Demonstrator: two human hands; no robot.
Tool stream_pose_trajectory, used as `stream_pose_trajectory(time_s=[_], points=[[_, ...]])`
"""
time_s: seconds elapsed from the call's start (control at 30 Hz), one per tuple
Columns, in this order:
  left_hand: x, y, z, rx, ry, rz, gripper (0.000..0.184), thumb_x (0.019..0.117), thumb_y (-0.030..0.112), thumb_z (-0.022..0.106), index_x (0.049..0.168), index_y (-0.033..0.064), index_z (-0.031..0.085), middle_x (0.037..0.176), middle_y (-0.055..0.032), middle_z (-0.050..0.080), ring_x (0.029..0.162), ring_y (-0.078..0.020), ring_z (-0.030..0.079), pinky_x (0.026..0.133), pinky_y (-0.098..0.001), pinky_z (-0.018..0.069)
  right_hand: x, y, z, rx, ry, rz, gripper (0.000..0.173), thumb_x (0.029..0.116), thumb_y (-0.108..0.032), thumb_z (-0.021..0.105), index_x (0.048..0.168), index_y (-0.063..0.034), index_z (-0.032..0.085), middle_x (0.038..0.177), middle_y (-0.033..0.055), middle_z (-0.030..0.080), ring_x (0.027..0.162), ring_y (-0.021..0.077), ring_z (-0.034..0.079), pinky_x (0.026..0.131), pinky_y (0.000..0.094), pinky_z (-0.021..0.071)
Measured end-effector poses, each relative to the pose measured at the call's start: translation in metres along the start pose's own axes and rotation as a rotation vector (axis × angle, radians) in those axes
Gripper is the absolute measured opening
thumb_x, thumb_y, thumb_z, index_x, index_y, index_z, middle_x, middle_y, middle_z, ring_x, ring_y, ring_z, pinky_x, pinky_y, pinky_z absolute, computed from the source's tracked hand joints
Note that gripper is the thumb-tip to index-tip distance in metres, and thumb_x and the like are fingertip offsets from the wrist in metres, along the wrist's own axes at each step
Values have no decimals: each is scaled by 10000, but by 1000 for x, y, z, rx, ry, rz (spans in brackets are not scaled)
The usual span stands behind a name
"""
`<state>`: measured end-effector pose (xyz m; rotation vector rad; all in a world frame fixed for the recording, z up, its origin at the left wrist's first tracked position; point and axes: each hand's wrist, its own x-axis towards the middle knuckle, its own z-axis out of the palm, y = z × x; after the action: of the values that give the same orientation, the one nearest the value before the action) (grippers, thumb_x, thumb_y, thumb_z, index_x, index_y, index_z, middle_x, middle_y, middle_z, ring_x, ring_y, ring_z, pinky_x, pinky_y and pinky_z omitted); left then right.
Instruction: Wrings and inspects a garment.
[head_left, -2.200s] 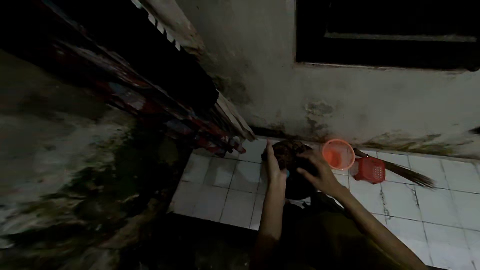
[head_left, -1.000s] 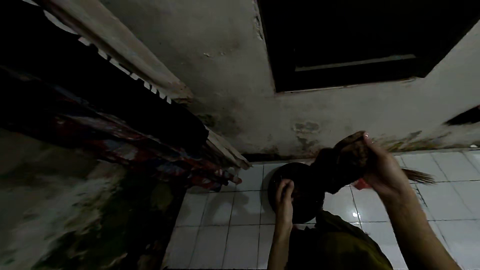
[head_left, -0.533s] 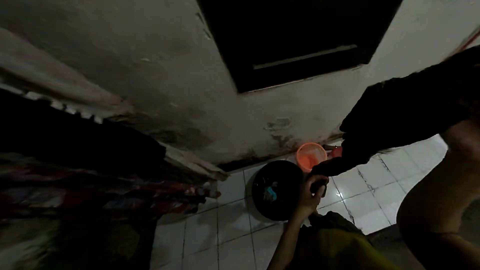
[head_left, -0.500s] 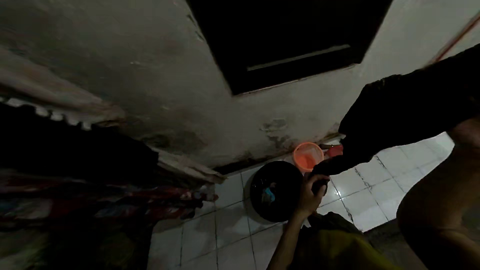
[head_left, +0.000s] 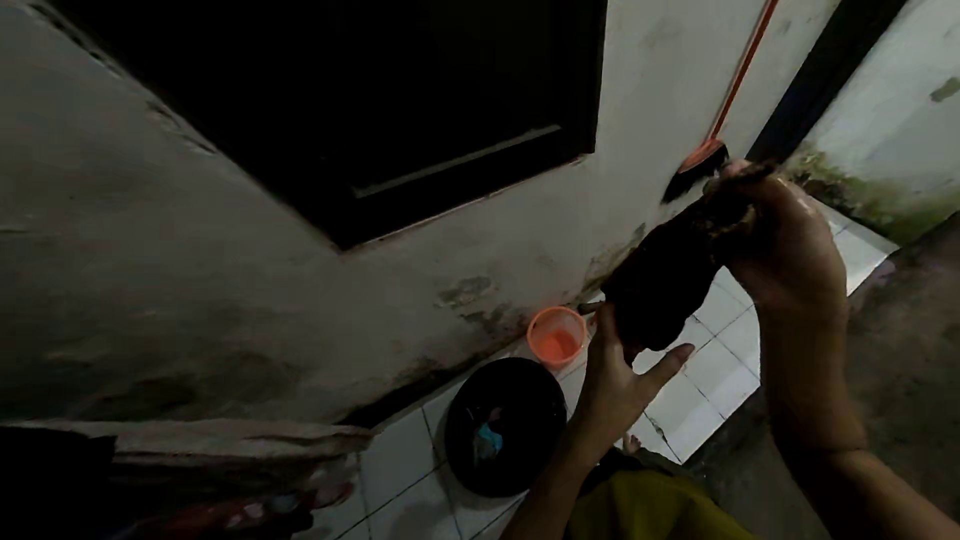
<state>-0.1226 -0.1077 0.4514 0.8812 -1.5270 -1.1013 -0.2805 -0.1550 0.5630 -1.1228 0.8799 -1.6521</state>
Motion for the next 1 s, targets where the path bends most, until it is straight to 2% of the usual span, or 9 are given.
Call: stream_pose_trajectory(time_s=[0.13, 0.23, 0.33, 0.43, 0.57, 0.7, 0.87, 0.93, 1.0], points=[[29, -30, 43, 206, 273, 158, 718, 868, 129, 750, 1376, -198, 363, 1169, -288, 635, 1085, -173, 663, 953, -274, 530, 6, -7, -38, -21, -77, 39, 308, 1042, -128, 376, 941, -171, 664, 831, -77, 673, 749, 6, 650, 701, 192, 575], [52, -31, 44, 104, 219, 147, 462, 981, 91, 597, 1350, -157, 473, 1172, -203, 661, 1074, -81, 650, 954, -241, 528, 17, -13, -81, -74, -119, 14, 332, 1011, -90, 349, 958, -176, 665, 876, -78, 690, 804, 12, 663, 753, 210, 580], [77, -16, 36, 239, 170, 78, 298, 1045, 117, 461, 1060, -88, 677, 1018, -104, 663, 896, -51, 617, 825, -242, 520, 25, -25, -129, -228, -111, 3, 353, 937, -34, 332, 948, -237, 620, 875, -128, 645, 768, -23, 618, 686, 175, 547], [104, -3, 39, 333, 74, -41, 352, 1090, 183, 453, 910, -32, 665, 805, -42, 578, 697, -62, 541, 659, -240, 474, 25, -33, -173, -405, -147, -108, 286, 934, -31, 386, 933, -225, 596, 871, -130, 637, 736, -48, 603, 656, 137, 529], [137, -9, 58, -182, -18, -432, 412, 1112, 331, 380, 945, 84, 665, 741, 35, 674, 631, -19, 636, 580, -188, 541, 14, -39, -219, -963, -177, -327, 294, 935, 26, 435, 779, -66, 667, 827, -52, 560, 797, -5, 534, 736, 167, 464], [151, -20, 91, -530, -50, -664, 429, 1096, 462, 348, 1019, 137, 616, 834, 20, 668, 744, -71, 667, 662, -245, 572, -1, -32, -214, -1477, -52, -26, 155, 935, 47, 613, 947, 9, 762, 905, 215, 602, 740, 345, 616, 649, 523, 513], [148, -23, 90, -262, -409, -501, 182, 1030, 176, 528, 1171, 137, 636, 931, 9, 709, 763, -41, 676, 670, -215, 582, -2, -25, -227, -1682, 120, 217, 354, 892, -41, 725, 1227, 46, 649, 1211, 391, 525, 1034, 562, 591, 788, 663, 496], [152, -12, 83, 43, -604, -336, 455, 1003, 44, 587, 1427, 143, 455, 1048, -68, 688, 777, -78, 645, 671, -240, 541, -2, -29, -235, -1738, 146, 273, 575, 837, -55, 779, 1366, 39, 576, 1291, 439, 458, 1168, 625, 486, 830, 709, 424], [165, -4, 82, 198, -736, -149, 617, 984, -16, 578, 1512, 122, 290, 1115, -99, 651, 834, -103, 649, 691, -259, 538, 5, -36, -245, -1748, 122, 468, 811, 798, -111, 856, 1499, -22, 458, 1423, 429, 356, 1215, 645, 447, 856, 754, 412]])
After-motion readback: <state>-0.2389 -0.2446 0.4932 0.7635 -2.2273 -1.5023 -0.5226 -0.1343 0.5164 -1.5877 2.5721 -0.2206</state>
